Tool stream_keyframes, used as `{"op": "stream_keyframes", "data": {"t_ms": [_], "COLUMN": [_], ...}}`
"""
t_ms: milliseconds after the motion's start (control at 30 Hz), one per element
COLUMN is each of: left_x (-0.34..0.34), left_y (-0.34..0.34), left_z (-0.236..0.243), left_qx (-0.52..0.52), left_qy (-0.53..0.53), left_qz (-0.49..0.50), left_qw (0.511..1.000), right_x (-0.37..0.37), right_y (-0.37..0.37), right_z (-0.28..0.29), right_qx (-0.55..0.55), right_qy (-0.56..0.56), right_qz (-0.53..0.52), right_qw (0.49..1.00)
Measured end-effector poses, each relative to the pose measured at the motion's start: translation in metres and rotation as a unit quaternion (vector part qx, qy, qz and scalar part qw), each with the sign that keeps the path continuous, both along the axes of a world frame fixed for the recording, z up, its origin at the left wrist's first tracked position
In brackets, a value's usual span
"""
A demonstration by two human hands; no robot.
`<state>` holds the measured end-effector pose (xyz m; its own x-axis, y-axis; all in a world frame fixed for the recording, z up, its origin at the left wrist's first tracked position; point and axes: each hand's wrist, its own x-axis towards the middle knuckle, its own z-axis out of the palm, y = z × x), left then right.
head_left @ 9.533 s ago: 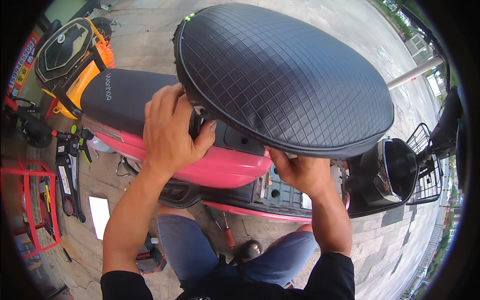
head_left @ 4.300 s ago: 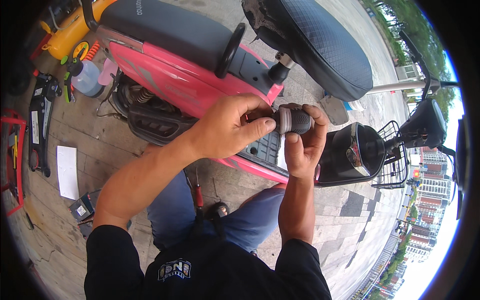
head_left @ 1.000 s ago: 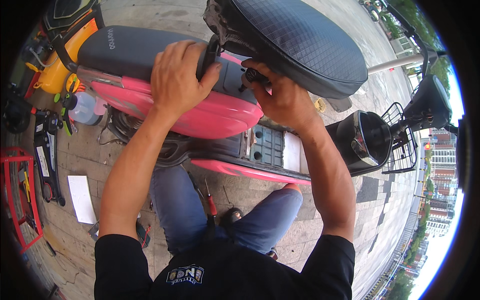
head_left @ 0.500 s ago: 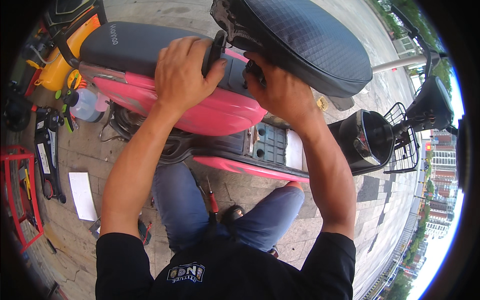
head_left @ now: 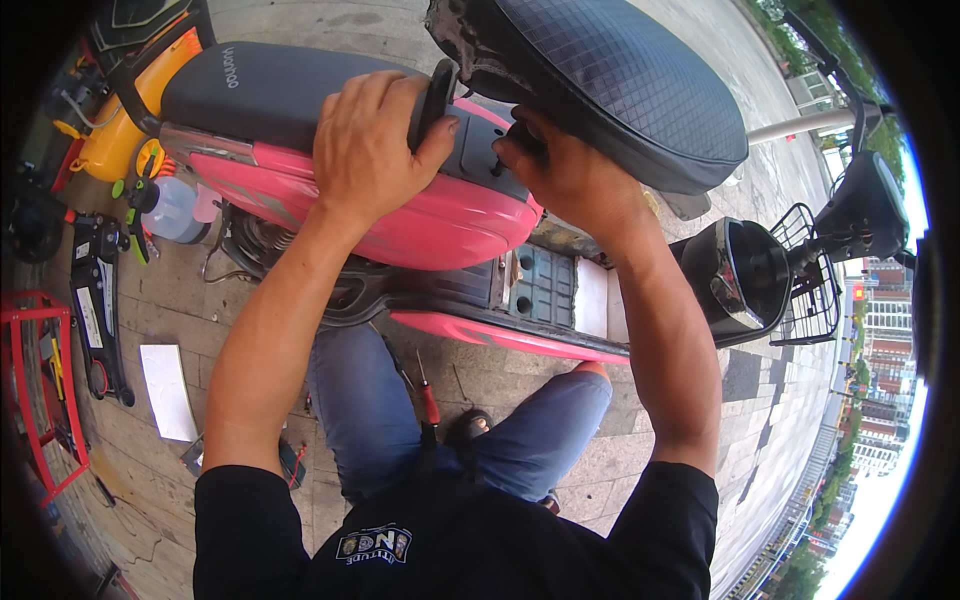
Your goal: The person uses a red screwdriver to remove screws from the side panels and seat area of a pink scooter. They detach the side panels and lift the seat to access the internal compartment, then reposition the seat and continue working on the scooter's body.
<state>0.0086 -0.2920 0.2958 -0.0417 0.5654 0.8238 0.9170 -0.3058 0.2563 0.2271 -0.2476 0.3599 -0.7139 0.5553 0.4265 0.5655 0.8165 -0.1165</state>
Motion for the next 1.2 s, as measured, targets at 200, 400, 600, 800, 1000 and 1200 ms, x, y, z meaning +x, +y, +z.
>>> {"op": "stream_keyframes", "data": {"t_ms": [200,400,600,800,1000,1200], "left_x": [0.001,0.001,0.001,0.001,0.0,0.001], "left_y": [0.0,0.0,0.0,0.0,-0.002,-0.003], "left_z": [0.0,0.001,0.0,0.001,0.002,0.003], "left_qx": [0.001,0.004,-0.001,-0.006,-0.024,-0.021], "left_qy": [-0.002,-0.001,0.001,0.004,0.011,0.013], "left_qz": [-0.003,-0.005,-0.004,-0.005,-0.008,-0.01], "left_qw": [1.0,1.0,1.0,1.0,1.0,1.0], "right_x": [0.0,-0.003,-0.004,-0.003,-0.015,-0.012], "right_y": [-0.005,-0.002,-0.001,-0.005,-0.004,-0.011], "right_z": [-0.001,-0.003,-0.002,-0.005,-0.013,-0.009], "right_qx": [-0.014,-0.011,0.107,-0.048,0.056,0.051], "right_qy": [0.026,0.053,-0.001,0.055,0.051,-0.051], "right_qz": [-0.005,0.011,-0.028,0.032,-0.034,-0.124], "right_qw": [1.0,0.998,0.994,0.997,0.997,0.99]}}
